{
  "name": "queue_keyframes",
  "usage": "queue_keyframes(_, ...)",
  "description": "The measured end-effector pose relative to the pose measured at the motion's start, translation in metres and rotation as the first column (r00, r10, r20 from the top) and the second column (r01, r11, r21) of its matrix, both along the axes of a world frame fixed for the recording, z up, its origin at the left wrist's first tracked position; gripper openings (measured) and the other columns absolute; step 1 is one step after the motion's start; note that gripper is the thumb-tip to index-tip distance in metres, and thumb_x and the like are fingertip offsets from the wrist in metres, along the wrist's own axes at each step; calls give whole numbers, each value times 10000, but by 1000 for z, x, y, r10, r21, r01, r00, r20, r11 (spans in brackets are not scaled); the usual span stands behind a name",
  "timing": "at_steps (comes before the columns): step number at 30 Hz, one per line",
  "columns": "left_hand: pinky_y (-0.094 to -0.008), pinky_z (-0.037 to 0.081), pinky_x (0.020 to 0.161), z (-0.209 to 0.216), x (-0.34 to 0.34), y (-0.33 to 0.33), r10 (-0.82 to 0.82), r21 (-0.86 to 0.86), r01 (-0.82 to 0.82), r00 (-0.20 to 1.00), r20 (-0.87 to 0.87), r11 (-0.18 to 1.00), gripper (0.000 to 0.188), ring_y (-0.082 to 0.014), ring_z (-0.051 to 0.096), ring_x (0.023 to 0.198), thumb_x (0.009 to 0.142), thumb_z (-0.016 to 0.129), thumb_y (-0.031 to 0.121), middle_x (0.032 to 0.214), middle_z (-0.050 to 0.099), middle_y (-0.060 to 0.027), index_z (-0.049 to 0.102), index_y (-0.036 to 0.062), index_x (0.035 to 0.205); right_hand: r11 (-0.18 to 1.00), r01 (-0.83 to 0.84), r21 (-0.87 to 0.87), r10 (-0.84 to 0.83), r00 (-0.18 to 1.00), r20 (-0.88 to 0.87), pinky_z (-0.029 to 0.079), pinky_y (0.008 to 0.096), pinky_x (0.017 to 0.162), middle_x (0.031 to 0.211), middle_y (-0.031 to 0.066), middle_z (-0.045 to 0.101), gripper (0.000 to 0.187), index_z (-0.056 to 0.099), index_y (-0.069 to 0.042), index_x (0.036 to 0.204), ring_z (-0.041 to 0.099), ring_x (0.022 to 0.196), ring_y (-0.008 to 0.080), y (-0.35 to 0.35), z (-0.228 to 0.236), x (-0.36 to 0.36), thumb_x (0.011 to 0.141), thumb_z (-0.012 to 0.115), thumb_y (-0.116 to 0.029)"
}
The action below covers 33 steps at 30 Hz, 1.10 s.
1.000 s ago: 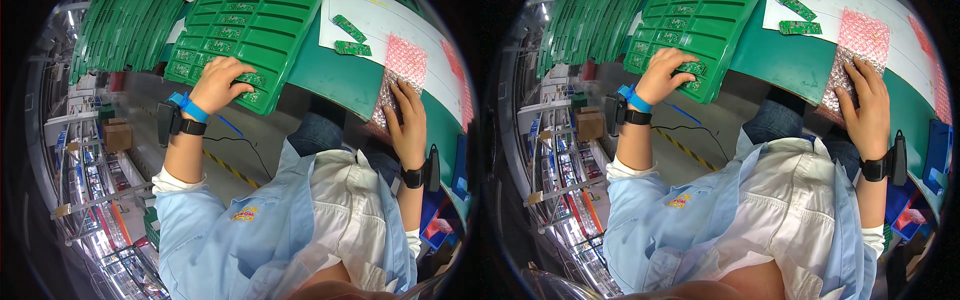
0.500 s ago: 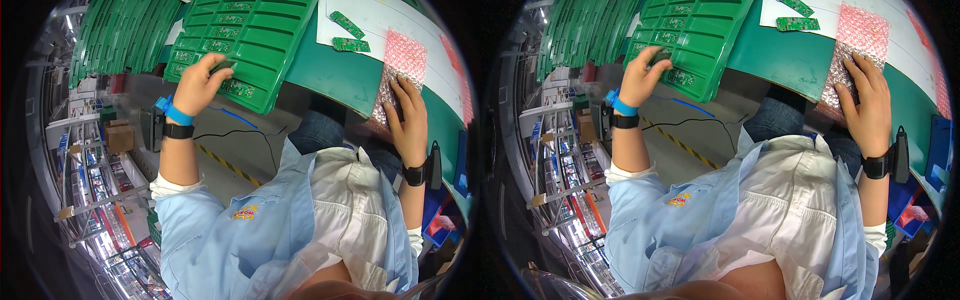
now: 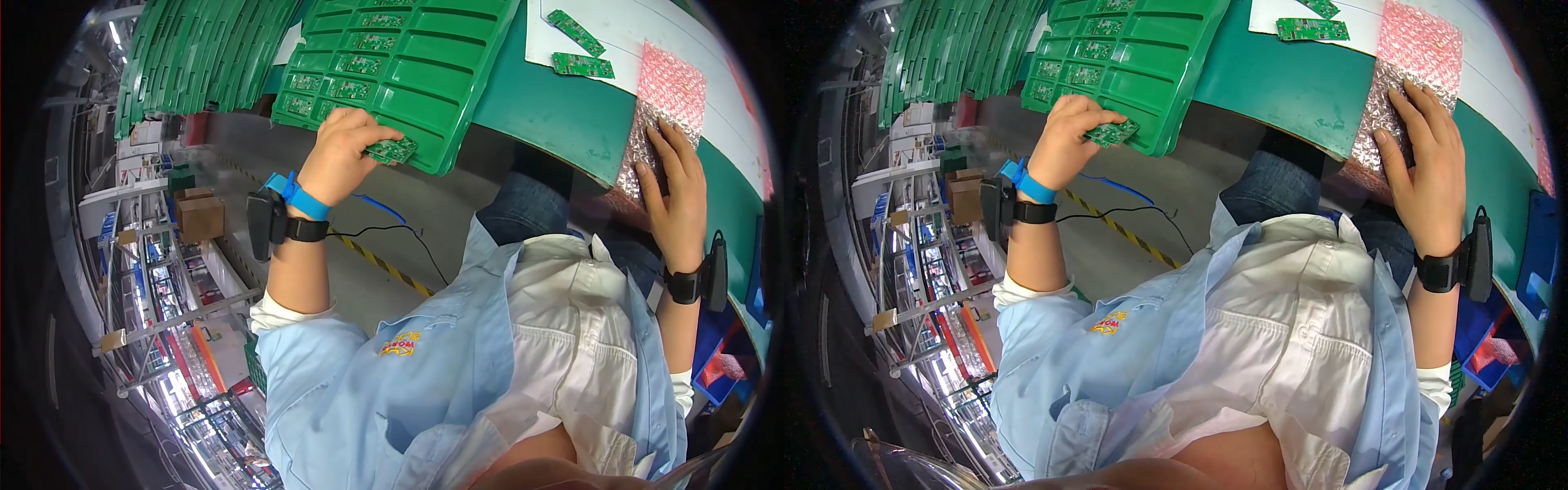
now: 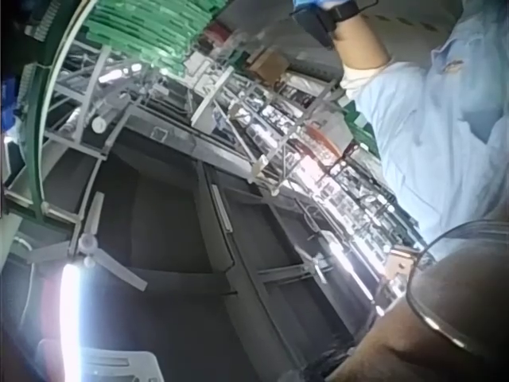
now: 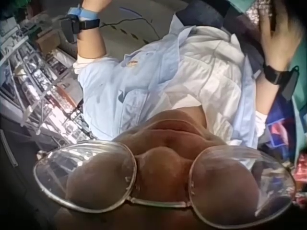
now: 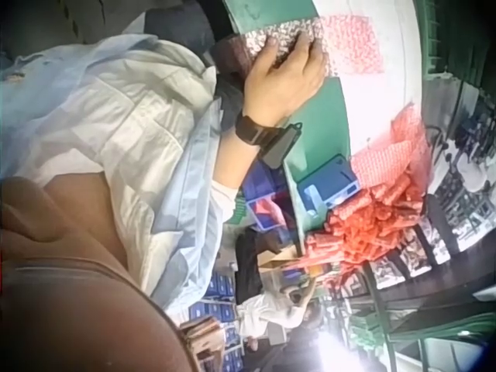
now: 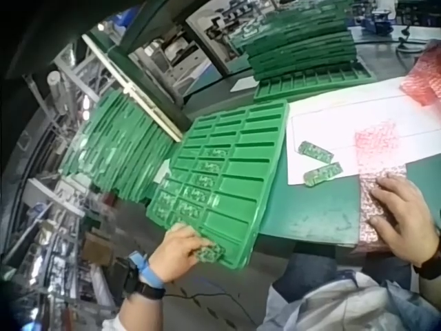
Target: Wrapping small electronic components in bubble wrap and securing them.
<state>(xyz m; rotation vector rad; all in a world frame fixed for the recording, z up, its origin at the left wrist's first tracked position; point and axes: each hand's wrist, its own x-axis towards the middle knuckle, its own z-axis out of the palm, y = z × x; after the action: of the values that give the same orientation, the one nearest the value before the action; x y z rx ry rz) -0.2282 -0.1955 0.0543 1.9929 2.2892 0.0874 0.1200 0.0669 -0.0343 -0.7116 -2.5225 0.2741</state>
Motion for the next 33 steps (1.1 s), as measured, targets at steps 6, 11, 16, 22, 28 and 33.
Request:
queue_keyframes(6,-338,433,873,-3,-20,3,101,-51,-91,963,249,995,308,-238,534,923,738,745,-35,872,561,-33,714,107,1011,1000,-10,-1,10,1000,14,391,415,1081,1366,141,566,399,605,-30,1281,517,1271,338,2,-2,2,903,660,-146)
queue_keyframes(11,-304,462,826,6,-32,9,33,-5,-33,957,287,999,277,-184,548,1000,739,730,-63,936,599,-16,704,91,968,1000,4,7,-4,1000,17,395,417,1076,1360,142,569,405,607,-33,1279,521,1264,341,1,0,2,895,666,-148)
queue_keyframes(16,-262,498,675,15,4,38,89,266,-316,778,622,911,217,-158,646,871,825,765,116,945,666,-23,674,78,1019,1000,0,-3,0,1000,4,401,419,1068,1355,142,572,409,613,-36,1270,524,1258,345,0,5,1,882,676,-150)
queue_keyframes(22,-204,432,461,2,114,122,4,51,-564,96,995,824,255,-99,663,675,916,691,220,822,689,-33,614,38,1078,1000,1,-25,-1,1000,-27,404,427,1060,1354,137,574,395,627,-44,1245,522,1257,357,-4,4,0,870,685,-154)
queue_keyframes(28,-350,561,634,-72,109,211,86,296,-527,583,808,797,432,-283,689,769,854,701,182,940,695,-150,551,-21,1205,1000,-18,-15,17,998,-58,402,436,1057,1348,136,579,386,633,-45,1231,519,1262,363,-5,9,-2,865,689,-154)
queue_keyframes(33,-385,548,840,-84,97,216,66,630,-373,888,455,681,546,-334,612,1067,842,692,154,1224,585,-234,492,-21,1320,998,-23,-65,18,998,-66,397,442,1061,1346,136,580,386,634,-46,1227,511,1274,364,-5,9,-1,861,690,-155)
